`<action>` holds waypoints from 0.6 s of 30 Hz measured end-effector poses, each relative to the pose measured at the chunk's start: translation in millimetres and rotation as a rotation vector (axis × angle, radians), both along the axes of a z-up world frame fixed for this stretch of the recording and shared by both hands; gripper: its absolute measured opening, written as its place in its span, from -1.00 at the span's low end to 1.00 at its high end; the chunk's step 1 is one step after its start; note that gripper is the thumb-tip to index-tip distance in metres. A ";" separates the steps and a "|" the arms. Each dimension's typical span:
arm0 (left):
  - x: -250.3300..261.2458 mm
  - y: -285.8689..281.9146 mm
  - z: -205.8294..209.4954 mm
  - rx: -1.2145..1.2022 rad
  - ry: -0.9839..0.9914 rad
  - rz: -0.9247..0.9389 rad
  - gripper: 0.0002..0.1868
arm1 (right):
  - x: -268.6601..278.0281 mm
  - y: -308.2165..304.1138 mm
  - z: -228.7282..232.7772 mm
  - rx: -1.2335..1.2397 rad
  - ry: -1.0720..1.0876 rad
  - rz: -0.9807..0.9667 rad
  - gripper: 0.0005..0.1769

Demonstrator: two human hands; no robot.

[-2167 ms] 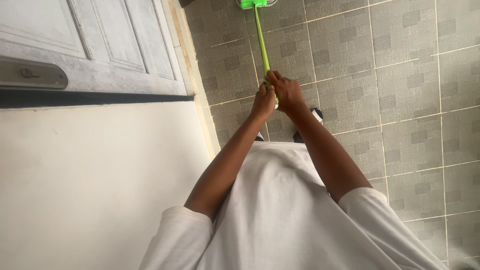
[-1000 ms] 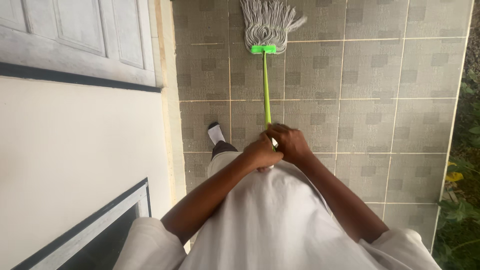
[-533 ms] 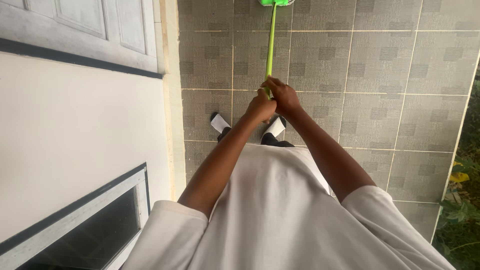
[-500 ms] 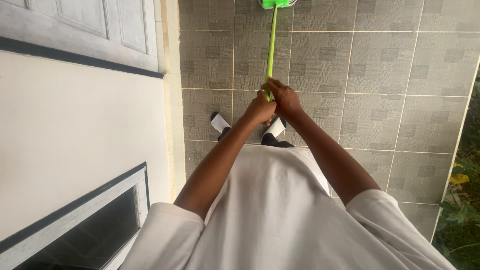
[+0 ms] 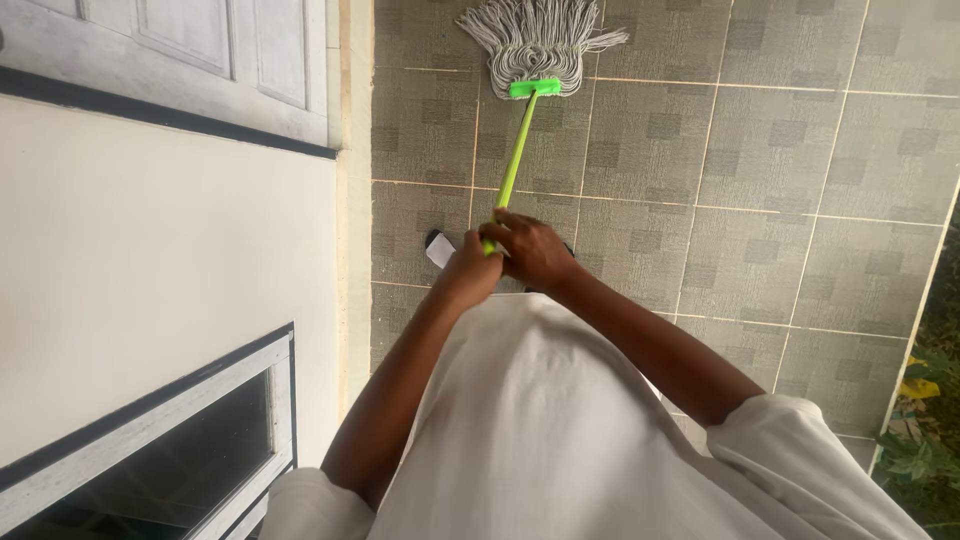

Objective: The person mops a tiled floor area using a green-handled mop.

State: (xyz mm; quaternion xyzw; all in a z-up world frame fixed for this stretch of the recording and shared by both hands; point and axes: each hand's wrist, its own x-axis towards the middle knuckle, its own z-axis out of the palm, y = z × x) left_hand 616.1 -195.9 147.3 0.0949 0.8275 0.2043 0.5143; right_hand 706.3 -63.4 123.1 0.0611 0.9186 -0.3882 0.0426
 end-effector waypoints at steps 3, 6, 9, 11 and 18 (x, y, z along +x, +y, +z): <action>-35.5 36.3 -25.9 0.008 0.074 0.021 -0.23 | -39.0 16.8 -40.2 0.068 0.006 -0.060 -0.56; -39.8 65.7 -80.2 0.088 0.104 0.015 -0.18 | -52.7 39.5 -85.1 0.325 0.249 -0.085 -0.64; -10.9 86.7 -114.1 0.031 0.175 -0.090 -0.10 | -33.7 49.4 -97.8 0.246 0.188 -0.084 -0.55; 1.7 77.4 -104.1 0.057 -0.036 -0.009 -0.10 | -12.8 48.1 -83.1 0.105 -0.042 -0.085 -0.51; 71.9 16.2 -22.1 0.191 -0.417 0.245 -0.19 | 76.6 2.7 -5.8 -0.211 -0.014 -0.078 -0.39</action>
